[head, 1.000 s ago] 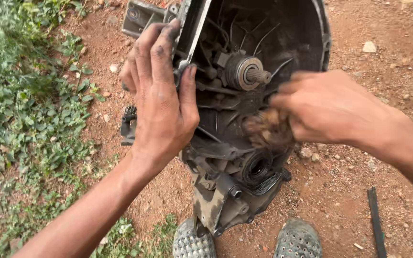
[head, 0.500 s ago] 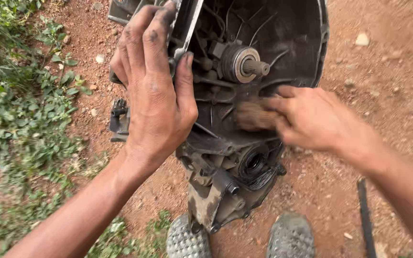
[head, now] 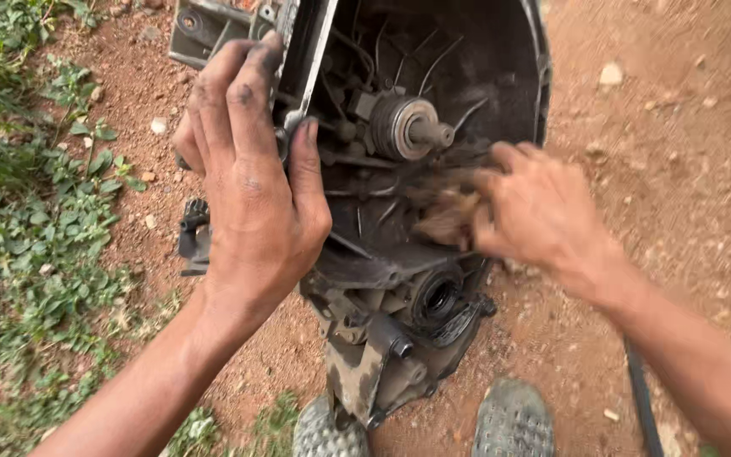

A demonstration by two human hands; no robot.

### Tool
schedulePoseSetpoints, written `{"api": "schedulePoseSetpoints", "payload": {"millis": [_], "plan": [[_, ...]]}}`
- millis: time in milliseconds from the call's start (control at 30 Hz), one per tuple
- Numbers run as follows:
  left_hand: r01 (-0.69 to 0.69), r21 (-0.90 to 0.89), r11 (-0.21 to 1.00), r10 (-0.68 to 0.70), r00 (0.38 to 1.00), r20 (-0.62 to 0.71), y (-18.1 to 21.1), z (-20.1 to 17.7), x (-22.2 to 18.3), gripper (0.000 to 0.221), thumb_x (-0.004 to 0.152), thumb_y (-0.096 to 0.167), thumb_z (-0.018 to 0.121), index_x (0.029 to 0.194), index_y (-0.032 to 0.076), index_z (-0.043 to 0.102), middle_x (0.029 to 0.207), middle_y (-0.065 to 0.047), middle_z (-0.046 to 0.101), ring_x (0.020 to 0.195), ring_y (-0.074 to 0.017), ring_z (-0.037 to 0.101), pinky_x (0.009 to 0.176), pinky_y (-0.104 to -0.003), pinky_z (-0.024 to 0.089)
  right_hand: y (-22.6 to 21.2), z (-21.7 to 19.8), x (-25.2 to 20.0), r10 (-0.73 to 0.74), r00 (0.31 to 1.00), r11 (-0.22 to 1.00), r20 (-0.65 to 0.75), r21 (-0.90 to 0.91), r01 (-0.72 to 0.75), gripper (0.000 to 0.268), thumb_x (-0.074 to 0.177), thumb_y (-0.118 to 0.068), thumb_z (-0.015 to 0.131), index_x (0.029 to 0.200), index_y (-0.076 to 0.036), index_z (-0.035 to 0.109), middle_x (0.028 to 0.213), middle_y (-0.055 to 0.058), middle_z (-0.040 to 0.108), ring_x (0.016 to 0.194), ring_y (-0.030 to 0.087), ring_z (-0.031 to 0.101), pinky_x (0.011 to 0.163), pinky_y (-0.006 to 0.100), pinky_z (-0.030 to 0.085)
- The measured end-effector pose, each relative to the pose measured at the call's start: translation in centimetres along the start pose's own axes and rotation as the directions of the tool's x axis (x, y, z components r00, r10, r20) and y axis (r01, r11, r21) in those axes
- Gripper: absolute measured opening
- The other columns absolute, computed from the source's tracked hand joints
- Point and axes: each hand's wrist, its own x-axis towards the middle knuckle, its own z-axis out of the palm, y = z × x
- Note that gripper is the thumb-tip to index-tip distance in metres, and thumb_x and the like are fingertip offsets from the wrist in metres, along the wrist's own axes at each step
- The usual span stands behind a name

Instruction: The person cleans the interior of a transmission housing by wiping it with a cloth and scraping the edges with a flat tool.

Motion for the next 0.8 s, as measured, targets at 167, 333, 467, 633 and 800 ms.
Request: {"api": "schedulePoseSetpoints", "payload": {"millis": [167, 333, 467, 633, 800], "plan": [[-0.014, -0.013, 1.0, 0.014, 1.0, 0.003, -0.1, 0.1, 0.6, 0.052, 0.113, 0.005, 0.061, 0.154, -0.005, 0.031, 0.156, -0.02, 0.038, 0.146, -0.0263, 0.032, 0.115, -0.043, 0.023, -6.1, -1.4, 2.3, -0.435, 0.709, 0.881, -0.555, -0.1, 0.463, 0.038, 0.093, -0.024, 0.057, 0.127, -0.024, 0.072, 0.142, 0.015, 0.058, 0.131, 0.038, 0.05, 0.106, 0.053, 0.044], [-0.021, 0.0, 1.0, 0.021, 0.999, 0.028, 0.0, -0.6, 0.2, 0.053, 0.113, 0.002, 0.061, 0.156, -0.004, 0.031, 0.154, -0.022, 0.036, 0.146, -0.0271, 0.03, 0.117, -0.044, 0.023, 0.3, 1.6, 2.1, -0.576, 0.764, 0.815, -0.29, -0.142, 0.561, 0.038, 0.084, -0.031, 0.061, 0.12, -0.026, 0.074, 0.15, 0.007, 0.053, 0.14, 0.033, 0.041, 0.117, 0.054, 0.031], [-0.028, -0.009, 1.0, 0.028, 0.999, 0.015, 0.0, -0.4, -0.1, 0.054, 0.111, 0.001, 0.061, 0.156, -0.005, 0.031, 0.153, -0.021, 0.036, 0.146, -0.028, 0.03, 0.116, -0.044, 0.022, 1.7, 1.6, 0.4, -0.013, 0.996, 0.997, 0.092, -0.072, 0.019, 0.04, 0.113, -0.042, 0.047, 0.122, -0.009, 0.067, 0.135, 0.016, 0.061, 0.129, 0.029, 0.053, 0.114, 0.051, 0.043], [-0.023, 0.027, 0.999, 0.022, 1.0, 0.01, 0.6, -0.5, 0.1, 0.055, 0.112, 0.002, 0.062, 0.157, -0.004, 0.03, 0.156, -0.02, 0.035, 0.147, -0.0285, 0.029, 0.117, -0.044, 0.021, -4.2, 0.7, 0.5, -0.146, 0.705, 0.965, -0.694, 0.056, 0.255, 0.043, 0.095, -0.029, 0.059, 0.113, 0.009, 0.07, 0.13, 0.03, 0.062, 0.123, 0.038, 0.057, 0.101, 0.044, 0.051], [0.01, 0.015, 1.0, -0.01, 1.0, 0.018, 0.4, -0.4, 0.2, 0.054, 0.111, 0.003, 0.062, 0.155, -0.005, 0.031, 0.155, -0.022, 0.035, 0.145, -0.0295, 0.03, 0.116, -0.044, 0.021, -0.3, 3.0, -1.0, -0.155, 0.969, 0.876, -0.191, 0.427, 0.224, 0.029, 0.097, -0.026, 0.061, 0.109, -0.002, 0.072, 0.111, 0.015, 0.069, 0.111, 0.029, 0.066, 0.105, 0.051, 0.05]]}}
